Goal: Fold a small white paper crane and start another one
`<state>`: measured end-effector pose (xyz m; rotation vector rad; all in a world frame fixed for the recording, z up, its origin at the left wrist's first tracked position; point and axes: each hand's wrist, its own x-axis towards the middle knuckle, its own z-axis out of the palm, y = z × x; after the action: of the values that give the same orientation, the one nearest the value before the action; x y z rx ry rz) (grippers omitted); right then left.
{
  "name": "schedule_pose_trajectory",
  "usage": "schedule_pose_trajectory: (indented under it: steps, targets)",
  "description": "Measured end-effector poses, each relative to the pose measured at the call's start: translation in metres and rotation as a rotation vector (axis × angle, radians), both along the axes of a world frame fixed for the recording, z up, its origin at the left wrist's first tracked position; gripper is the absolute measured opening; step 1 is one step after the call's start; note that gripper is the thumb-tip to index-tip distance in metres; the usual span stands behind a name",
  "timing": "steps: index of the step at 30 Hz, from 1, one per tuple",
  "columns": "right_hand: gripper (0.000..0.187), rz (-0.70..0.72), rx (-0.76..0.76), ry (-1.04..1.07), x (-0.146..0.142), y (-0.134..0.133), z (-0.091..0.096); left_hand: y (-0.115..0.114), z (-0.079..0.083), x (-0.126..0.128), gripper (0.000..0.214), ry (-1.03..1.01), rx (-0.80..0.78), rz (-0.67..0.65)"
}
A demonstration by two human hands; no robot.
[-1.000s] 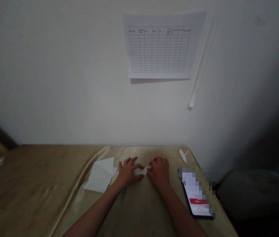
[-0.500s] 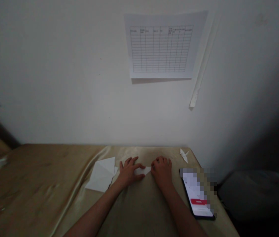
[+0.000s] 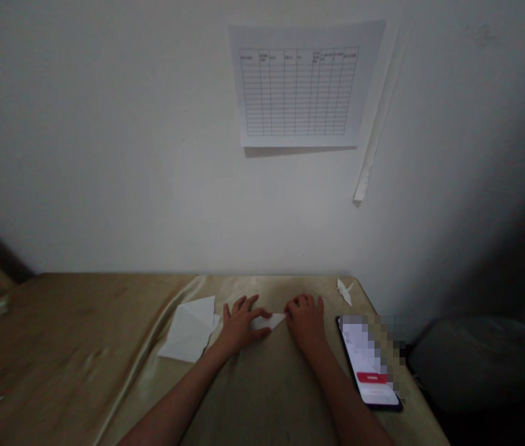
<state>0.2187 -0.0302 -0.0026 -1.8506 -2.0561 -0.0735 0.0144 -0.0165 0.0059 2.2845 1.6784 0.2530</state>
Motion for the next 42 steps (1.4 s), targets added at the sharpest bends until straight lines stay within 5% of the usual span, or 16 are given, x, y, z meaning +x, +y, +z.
schedule_pose_trajectory:
  steps: [42]
  targets:
    - [0.052, 0.048, -0.118, 0.147, -0.016, -0.008, -0.004, -0.002, 0.009, -0.003, 0.034, 0.018, -0.044, -0.023]
